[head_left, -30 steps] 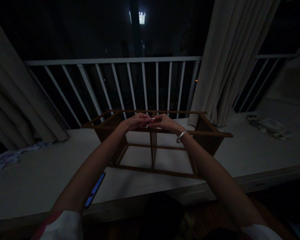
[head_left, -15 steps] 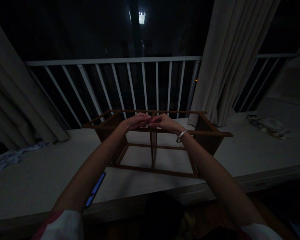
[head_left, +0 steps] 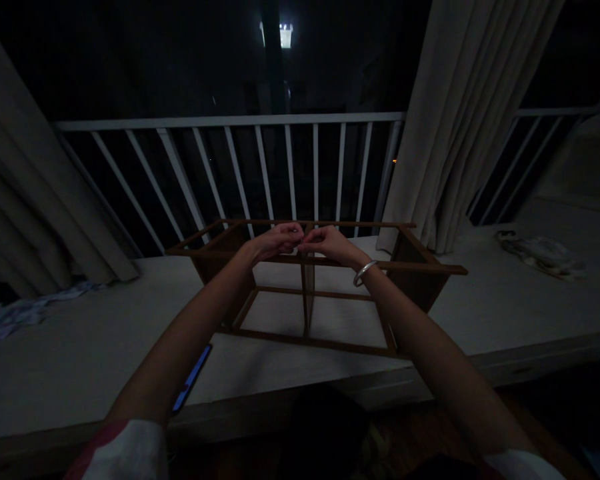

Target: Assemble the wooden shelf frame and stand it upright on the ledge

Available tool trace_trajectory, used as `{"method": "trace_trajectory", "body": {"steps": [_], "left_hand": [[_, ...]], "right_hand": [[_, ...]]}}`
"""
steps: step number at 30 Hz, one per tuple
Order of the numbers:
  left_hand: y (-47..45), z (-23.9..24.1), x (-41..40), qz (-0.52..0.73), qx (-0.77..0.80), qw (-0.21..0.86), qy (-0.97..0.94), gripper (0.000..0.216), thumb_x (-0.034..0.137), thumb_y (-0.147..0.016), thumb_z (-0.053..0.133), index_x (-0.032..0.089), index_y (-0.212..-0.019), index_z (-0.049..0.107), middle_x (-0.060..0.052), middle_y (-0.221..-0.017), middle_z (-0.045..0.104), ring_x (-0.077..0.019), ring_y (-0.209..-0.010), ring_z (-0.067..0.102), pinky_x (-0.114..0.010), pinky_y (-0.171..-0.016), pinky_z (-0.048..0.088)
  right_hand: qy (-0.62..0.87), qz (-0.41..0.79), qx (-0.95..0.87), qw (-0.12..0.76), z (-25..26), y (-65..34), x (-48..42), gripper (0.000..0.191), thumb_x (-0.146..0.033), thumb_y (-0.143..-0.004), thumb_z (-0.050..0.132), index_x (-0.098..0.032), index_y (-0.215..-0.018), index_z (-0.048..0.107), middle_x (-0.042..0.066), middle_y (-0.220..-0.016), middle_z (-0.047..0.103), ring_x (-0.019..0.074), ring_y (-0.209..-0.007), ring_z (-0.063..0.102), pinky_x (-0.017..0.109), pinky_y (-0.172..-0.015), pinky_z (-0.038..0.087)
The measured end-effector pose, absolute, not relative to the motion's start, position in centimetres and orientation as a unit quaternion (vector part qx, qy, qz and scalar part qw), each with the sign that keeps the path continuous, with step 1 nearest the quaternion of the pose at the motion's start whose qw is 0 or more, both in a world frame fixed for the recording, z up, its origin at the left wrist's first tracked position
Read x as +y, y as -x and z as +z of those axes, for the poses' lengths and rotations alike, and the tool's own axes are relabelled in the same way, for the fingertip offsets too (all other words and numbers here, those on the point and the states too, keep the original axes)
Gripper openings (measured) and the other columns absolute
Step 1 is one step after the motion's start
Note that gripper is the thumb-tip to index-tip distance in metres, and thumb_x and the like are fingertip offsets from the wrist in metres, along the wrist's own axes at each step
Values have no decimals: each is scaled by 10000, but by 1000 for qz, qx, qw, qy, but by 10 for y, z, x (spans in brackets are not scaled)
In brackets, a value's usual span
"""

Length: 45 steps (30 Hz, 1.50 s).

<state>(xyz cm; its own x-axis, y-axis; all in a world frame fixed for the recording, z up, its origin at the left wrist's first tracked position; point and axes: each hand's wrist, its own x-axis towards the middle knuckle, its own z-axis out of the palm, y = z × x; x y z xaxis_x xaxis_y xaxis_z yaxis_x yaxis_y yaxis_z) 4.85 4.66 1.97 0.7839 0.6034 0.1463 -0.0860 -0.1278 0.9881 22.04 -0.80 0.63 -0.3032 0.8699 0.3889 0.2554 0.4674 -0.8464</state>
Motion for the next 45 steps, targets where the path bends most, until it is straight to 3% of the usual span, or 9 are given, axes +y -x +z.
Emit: {"method": "trace_trajectory", "body": {"steps": [10,16,29,34,39,45], "left_hand": [[-49,20,49,302,201,685,-632,197,241,-687,608,117,-637,464,32,-530,398,-11,-401,352,-112,-345,215],[-50,20,52,293,216,694,-621,170,277,-721,553,115,-695,509,41,-495,376,-14,-368,330,-122,-337,212],[-48,18,44,445,314,534,-647,175,291,-711,530,121,-674,540,55,-487,359,-6,-357,279,-144,-344,145],[-40,20,29,429,310,494,-689,229,334,-702,542,131,-783,610,2,-639,495,-44,-538,446,-146,-433,280],[-33,25,11,379,292,468,-743,311,399,-699,557,154,-880,620,-24,-806,574,-83,-704,497,-187,-573,348],[-30,29,0,350,258,486,-758,304,392,-668,609,143,-841,625,-22,-767,589,-86,-701,499,-225,-655,352]], "right_hand": [[378,333,-743,441,9,-221,-14,285,-361,-615,653,-96,-716,629,46,-693,630,96,-620,540,208,-578,408],[379,344,-746,427,12,-218,-19,283,-362,-632,636,-97,-728,608,35,-664,607,85,-579,513,197,-519,369],[383,354,-746,415,15,-215,-24,288,-372,-617,641,-104,-708,587,21,-650,578,84,-587,497,212,-551,363],[382,351,-749,411,17,-215,-29,335,-419,-611,630,-99,-706,596,16,-627,572,77,-547,469,213,-510,331],[393,352,-752,396,15,-216,-26,354,-443,-608,631,-106,-710,600,20,-624,575,73,-520,443,214,-479,299],[397,346,-753,394,13,-215,-25,384,-470,-593,636,-118,-746,622,28,-639,585,87,-541,449,218,-481,306]]}}
